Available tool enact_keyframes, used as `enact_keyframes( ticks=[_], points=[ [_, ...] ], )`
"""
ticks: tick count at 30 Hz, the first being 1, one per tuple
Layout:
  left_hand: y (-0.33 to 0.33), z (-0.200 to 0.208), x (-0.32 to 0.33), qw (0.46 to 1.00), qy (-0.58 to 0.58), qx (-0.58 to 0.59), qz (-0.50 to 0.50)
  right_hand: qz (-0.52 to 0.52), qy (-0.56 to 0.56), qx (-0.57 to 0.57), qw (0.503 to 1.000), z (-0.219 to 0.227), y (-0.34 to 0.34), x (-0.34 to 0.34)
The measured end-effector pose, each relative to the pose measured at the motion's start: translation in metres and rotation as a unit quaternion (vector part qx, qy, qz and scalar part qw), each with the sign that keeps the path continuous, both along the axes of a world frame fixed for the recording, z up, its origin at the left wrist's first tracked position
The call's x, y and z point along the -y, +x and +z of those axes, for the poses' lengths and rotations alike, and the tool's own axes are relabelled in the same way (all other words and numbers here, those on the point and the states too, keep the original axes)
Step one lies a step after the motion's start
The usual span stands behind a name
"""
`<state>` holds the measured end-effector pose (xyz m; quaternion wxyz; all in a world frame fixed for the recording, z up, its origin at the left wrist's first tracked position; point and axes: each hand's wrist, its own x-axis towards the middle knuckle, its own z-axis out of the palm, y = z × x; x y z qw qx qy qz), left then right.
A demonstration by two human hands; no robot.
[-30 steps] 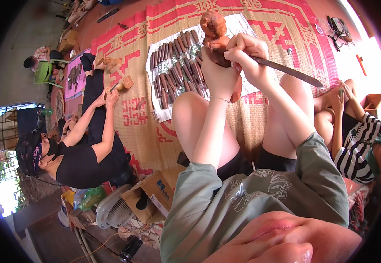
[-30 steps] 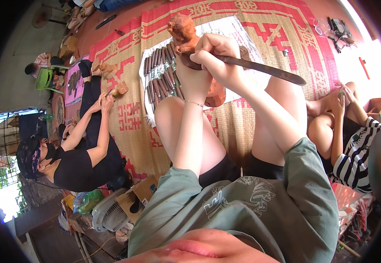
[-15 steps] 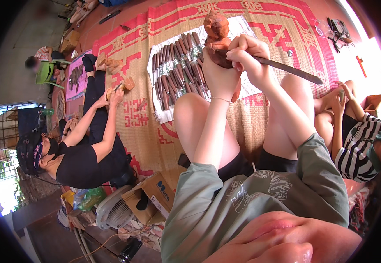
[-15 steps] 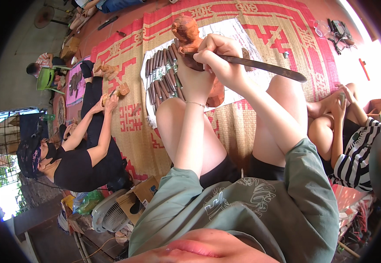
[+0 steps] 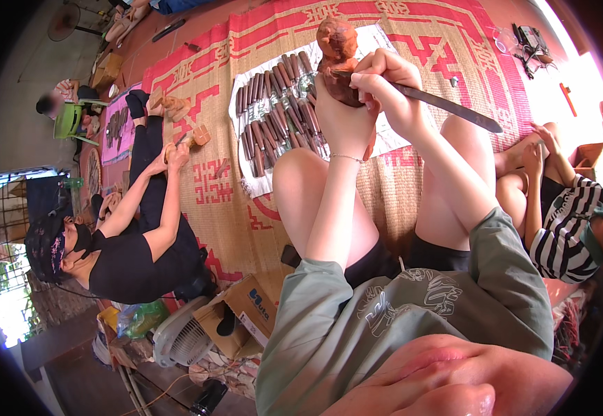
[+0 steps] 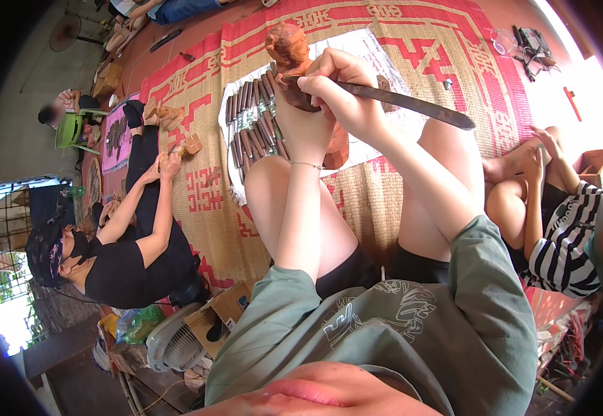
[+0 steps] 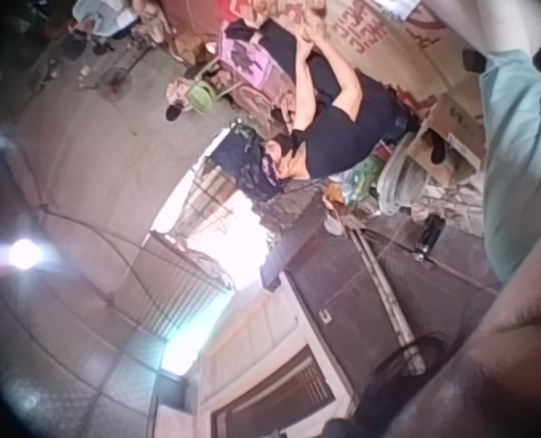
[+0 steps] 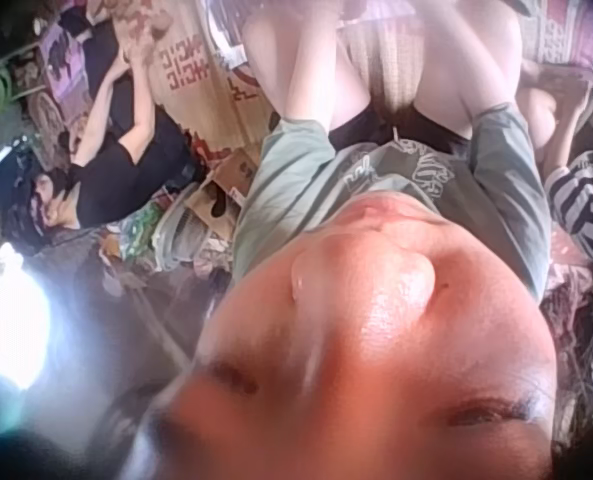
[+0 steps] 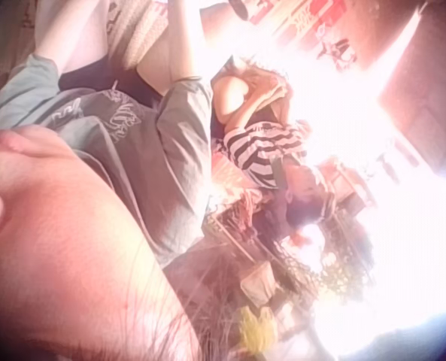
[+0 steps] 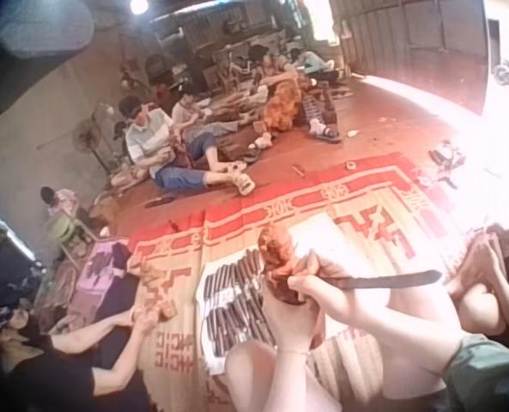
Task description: The person sits on a mat and uses a carving knife to shape a small piece of reddish-brown wood. They hold the wood in one hand and carefully carve its surface with the other, rotating the piece to work on different sides.
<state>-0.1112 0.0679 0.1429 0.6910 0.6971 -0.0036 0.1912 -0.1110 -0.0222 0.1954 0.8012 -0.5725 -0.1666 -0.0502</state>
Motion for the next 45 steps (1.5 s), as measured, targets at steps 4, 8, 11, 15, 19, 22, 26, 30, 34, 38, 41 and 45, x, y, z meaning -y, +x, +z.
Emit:
enact_keyframes(
  ticks=[4, 8, 11, 15, 19, 22, 26, 30, 34, 38, 41, 45],
  points=[
    [0.000, -0.001, 0.000, 1.000, -0.014, -0.006, -0.001, 0.003, 0.004, 0.008, 1.000, 0.001, 0.000, 0.000],
    [-0.001, 0.003, 0.002, 1.000, -0.022, 0.000, -0.003, 0.002, 0.003, 0.006, 1.000, -0.001, 0.002, 0.000],
    [-0.002, 0.003, 0.000, 1.000, -0.003, -0.005, 0.000, 0.006, 0.003, 0.011, 1.000, -0.003, 0.003, 0.001],
    [0.000, 0.001, 0.000, 1.000, -0.009, -0.001, -0.001, 0.003, 0.008, 0.013, 1.000, -0.002, 0.002, 0.001],
    [-0.002, 0.006, 0.001, 0.999, -0.031, -0.004, -0.011, -0.005, -0.006, 0.011, 1.000, -0.001, 0.001, 0.000],
    [-0.002, 0.001, 0.000, 1.000, 0.012, 0.016, 0.009, 0.010, 0.000, 0.002, 1.000, -0.002, 0.003, 0.002],
    [-0.003, 0.004, -0.002, 1.000, 0.027, 0.001, 0.009, 0.025, -0.011, 0.007, 1.000, -0.005, 0.001, 0.004],
    [-0.003, 0.003, -0.001, 1.000, -0.001, 0.010, 0.003, 0.033, 0.036, -0.003, 0.999, -0.002, -0.001, 0.004],
    [-0.006, 0.016, 0.005, 0.999, -0.047, 0.021, -0.010, 0.005, 0.023, 0.018, 1.000, 0.001, -0.001, 0.002],
    [-0.001, -0.002, 0.000, 1.000, -0.003, 0.004, -0.002, 0.021, 0.002, -0.005, 1.000, 0.003, -0.003, 0.004],
    [-0.002, 0.002, 0.001, 1.000, -0.014, 0.014, -0.006, 0.043, 0.014, -0.016, 0.999, 0.001, -0.003, 0.009],
    [-0.004, 0.011, 0.002, 1.000, -0.017, 0.020, -0.009, 0.020, 0.033, 0.021, 0.999, -0.003, 0.000, 0.004]
  ],
)
